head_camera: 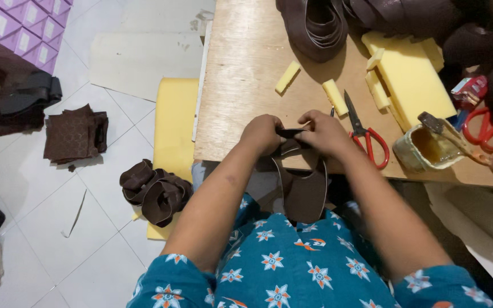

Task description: The person assembles a brown shoe upper by hand, folding and pressing the edges together. They use a small tool to smooth the seam and then apply glue with a brush to secure the joint. The finished shoe is placed on the table with other completed units.

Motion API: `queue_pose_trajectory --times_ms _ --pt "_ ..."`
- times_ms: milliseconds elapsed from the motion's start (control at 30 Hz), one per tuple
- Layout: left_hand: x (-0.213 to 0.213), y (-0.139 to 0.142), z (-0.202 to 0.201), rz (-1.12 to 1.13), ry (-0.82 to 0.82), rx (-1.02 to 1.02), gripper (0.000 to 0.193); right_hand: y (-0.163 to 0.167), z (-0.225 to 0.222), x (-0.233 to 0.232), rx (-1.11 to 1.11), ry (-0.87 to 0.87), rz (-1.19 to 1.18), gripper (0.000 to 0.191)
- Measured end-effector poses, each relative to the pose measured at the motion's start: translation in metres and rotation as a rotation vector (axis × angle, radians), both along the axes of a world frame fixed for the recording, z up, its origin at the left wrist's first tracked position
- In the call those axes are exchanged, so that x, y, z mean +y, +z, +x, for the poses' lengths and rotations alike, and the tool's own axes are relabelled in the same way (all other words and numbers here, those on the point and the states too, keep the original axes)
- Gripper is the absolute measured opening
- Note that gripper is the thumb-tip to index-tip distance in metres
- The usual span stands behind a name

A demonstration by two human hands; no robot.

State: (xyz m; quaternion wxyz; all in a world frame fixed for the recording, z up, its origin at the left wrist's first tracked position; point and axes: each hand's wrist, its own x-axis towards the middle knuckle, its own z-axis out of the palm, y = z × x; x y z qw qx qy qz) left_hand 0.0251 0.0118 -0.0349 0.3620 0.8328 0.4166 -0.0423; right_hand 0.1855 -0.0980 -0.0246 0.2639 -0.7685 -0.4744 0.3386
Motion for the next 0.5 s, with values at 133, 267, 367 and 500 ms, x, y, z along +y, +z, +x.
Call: queue_pose_trajectory --times_ms 133,267,367,500 --pt "0.001 0.001 -0.001 -0.102 0.038 -0.011 0.032 0.0 0.021 -0.009 0.304 -0.041 -0.021 0.033" --pt "0.0 0.0 -0.003 -0.102 0.025 -0.018 0.033 -0.004 0.018 -0.008 0.229 -0.039 0.034 0.025" --pt "-0.001 0.0 -0.006 -0.1 0.032 -0.056 0.03 -0.004 0.012 -0.006 0.244 -0.1 0.017 0.023" --pt "-0.005 0.01 -0.011 -0.051 0.033 -0.118 0.025 0.0 0.008 -0.007 0.316 -0.098 0.006 0.025"
